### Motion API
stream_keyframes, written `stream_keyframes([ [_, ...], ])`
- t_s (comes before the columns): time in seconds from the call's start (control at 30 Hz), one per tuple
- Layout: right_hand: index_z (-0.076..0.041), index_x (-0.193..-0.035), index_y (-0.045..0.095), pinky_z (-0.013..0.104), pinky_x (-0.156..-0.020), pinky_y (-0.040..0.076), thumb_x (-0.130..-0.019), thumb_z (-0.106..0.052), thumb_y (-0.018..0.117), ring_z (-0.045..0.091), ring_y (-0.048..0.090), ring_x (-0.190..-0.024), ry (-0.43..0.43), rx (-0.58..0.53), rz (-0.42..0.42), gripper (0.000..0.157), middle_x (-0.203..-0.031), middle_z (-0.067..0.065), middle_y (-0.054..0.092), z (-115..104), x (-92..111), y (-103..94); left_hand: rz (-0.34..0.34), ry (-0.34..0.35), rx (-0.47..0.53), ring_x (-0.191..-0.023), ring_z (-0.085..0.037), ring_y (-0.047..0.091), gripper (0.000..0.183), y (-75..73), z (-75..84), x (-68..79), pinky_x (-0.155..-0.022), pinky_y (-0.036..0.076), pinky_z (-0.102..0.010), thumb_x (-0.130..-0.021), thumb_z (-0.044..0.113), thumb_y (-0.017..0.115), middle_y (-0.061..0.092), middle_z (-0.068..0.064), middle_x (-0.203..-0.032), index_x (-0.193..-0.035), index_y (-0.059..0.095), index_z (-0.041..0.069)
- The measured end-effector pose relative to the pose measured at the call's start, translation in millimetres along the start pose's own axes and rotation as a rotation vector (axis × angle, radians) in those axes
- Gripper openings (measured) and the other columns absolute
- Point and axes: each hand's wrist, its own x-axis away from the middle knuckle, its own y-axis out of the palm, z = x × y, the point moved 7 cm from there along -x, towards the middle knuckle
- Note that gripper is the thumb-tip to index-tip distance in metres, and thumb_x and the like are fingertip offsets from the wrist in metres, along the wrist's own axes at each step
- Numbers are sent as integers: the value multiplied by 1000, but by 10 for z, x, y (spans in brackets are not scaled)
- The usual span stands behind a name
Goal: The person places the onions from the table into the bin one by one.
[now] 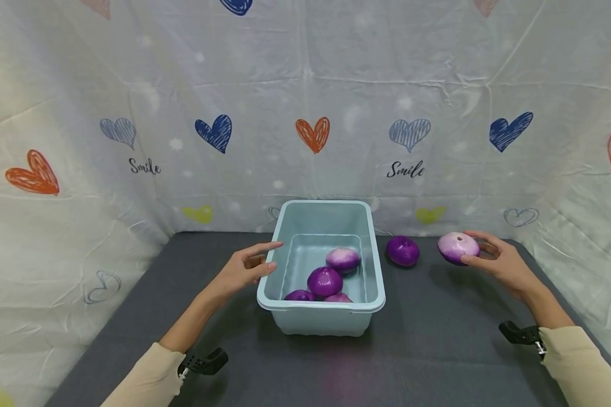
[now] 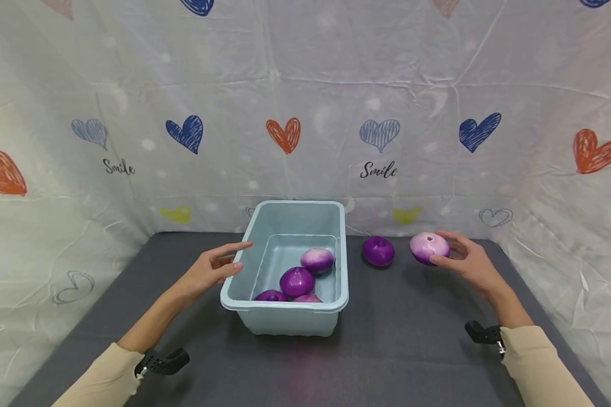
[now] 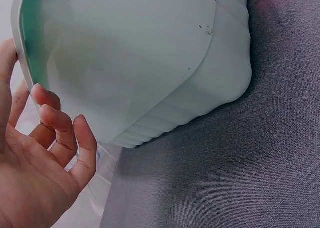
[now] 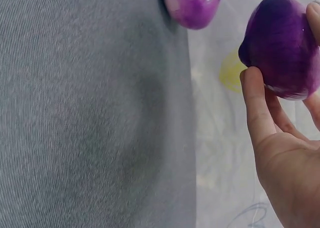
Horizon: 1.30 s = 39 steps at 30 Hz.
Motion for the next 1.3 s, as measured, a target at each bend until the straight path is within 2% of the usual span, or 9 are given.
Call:
stream_keyframes([
  [0.13,-8,-150,47,22,-84,50,-98,-13,71,5,51,-117,-4,-49,-17,57,-136,6,48,-65,3,51,-2,-1,1,-74,-38,48,50,-2,-1,-3,-65,46,-35,-102,21,65,54,-8,-78,-150,54,17],
  [0.3,-8,-152,45,23,-86,51,-99,-10,69,5,53,-118,-32,-96,-44,57,-136,2,49,-179,-17,113,-4,-4,-2,-73,-30,50,49,-6,3,-12,-67,48,-38,-102,21,66,55,-9,-79,-150,54,18],
  [0.4,-7,-152,44,23,-87,50,-99,-9,69,7,52,-120,-46,-112,-56,58,-140,6,47,-260,-37,151,-6,-11,2,-74,-29,51,50,-14,9,-17,-68,48,-38,-101,22,67,55,-10,-80,-149,55,20],
  [0.67,-9,-152,44,24,-88,50,-99,-11,69,11,51,-121,-45,-127,-72,59,-147,14,40,-392,-67,245,-11,-16,0,-78,-44,49,50,-23,15,-26,-67,48,-35,-101,22,68,56,-12,-82,-149,55,17],
  [0.93,-8,-152,43,27,-89,51,-100,-8,68,12,54,-121,-73,-144,-99,58,-147,13,39,-482,-75,328,-11,-31,3,-72,-31,51,52,-23,12,-24,-66,47,-35,-100,23,69,51,-14,-78,-149,55,13],
  [1.1,-9,-153,44,28,-90,51,-100,-7,67,15,56,-120,-87,-149,-110,57,-149,16,37,-558,-94,360,-11,-39,12,-74,-32,51,51,-22,2,-20,-67,48,-37,-100,23,69,52,-17,-79,-148,55,13],
  [1.17,-10,-153,44,27,-89,51,-100,-7,67,15,55,-120,-91,-152,-113,58,-152,18,34,-595,-108,375,-10,-39,16,-74,-36,50,50,-22,-1,-21,-67,48,-38,-100,23,69,52,-16,-79,-148,56,15],
  [1.3,-11,-152,45,28,-89,51,-99,-10,69,20,52,-123,-83,-145,-108,58,-156,17,29,-665,-156,418,-7,-41,8,-76,-37,51,48,-29,-11,-22,-67,48,-37,-100,22,68,55,-13,-82,-147,57,16],
])
